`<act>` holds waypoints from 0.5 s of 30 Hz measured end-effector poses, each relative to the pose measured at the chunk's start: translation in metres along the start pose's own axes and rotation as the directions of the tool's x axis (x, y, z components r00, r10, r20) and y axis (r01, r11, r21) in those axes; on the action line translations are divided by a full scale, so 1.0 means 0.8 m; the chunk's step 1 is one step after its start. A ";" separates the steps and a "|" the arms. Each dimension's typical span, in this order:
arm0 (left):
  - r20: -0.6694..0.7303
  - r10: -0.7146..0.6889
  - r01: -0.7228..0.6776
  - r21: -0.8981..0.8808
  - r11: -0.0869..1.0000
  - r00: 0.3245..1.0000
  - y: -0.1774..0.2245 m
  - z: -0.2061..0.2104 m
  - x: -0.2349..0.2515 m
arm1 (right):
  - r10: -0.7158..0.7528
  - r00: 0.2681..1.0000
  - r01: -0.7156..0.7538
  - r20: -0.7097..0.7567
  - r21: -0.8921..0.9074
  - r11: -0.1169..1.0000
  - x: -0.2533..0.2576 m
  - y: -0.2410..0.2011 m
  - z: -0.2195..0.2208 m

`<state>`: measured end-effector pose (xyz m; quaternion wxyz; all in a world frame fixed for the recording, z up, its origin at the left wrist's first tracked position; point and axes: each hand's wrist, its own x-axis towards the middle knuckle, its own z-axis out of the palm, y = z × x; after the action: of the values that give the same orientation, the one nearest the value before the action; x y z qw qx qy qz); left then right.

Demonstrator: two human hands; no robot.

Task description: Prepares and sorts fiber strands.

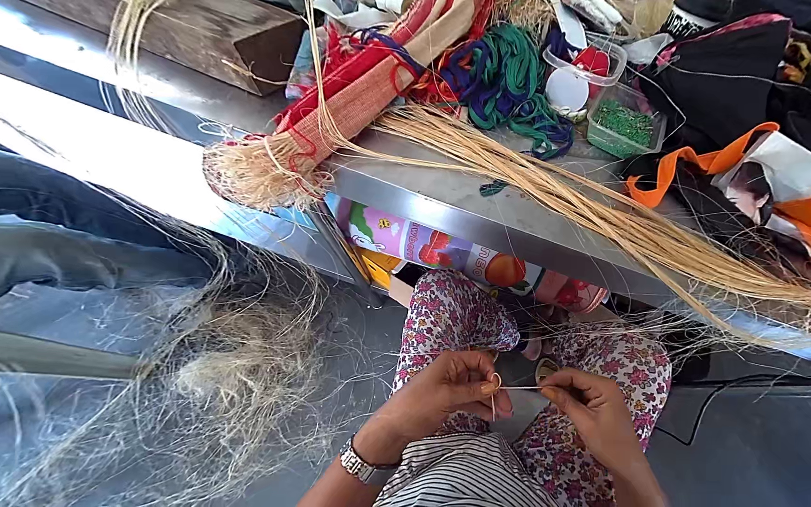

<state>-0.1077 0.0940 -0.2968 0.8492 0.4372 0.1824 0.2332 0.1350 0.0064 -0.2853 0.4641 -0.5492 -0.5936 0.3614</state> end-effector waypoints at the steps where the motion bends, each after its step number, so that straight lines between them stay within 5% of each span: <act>1: 0.007 0.016 -0.016 -0.021 1.000 1.000 -0.001 0.002 -0.001 | -0.080 0.995 0.074 -0.062 -0.093 0.993 -0.002 0.000 0.001; 5: 0.083 0.125 -0.122 -0.050 0.991 0.989 -0.010 -0.001 -0.003 | -0.350 0.909 0.280 -0.229 -0.287 0.916 0.000 0.013 0.011; 7: 0.144 0.131 -0.122 -0.064 0.990 0.981 -0.013 0.000 -0.001 | -0.337 0.884 0.294 -0.325 -0.177 0.939 0.000 0.023 0.023; 9: 0.210 0.118 -0.102 -0.084 0.991 0.971 -0.020 0.002 0.004 | -0.079 0.916 0.162 -0.392 0.183 0.970 -0.004 0.023 0.042; 11: 0.235 0.103 -0.093 -0.054 0.994 0.967 -0.028 0.005 0.011 | 0.310 0.909 -0.098 -0.280 0.578 0.810 -0.007 0.009 0.059; 13: 0.204 0.084 -0.092 0.028 0.995 0.975 -0.032 0.009 0.017 | 0.476 0.870 -0.267 -0.131 0.687 0.676 -0.010 0.001 0.066; 15: 0.167 0.073 -0.090 0.099 0.991 0.983 -0.033 0.011 0.020 | 0.470 0.879 -0.308 -0.074 0.665 0.680 -0.014 -0.001 0.066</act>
<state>-0.0838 0.0837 -0.3155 0.8266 0.5065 0.1063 0.2211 0.0840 -0.0005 -0.3026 0.6012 -0.5129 -0.2441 0.5621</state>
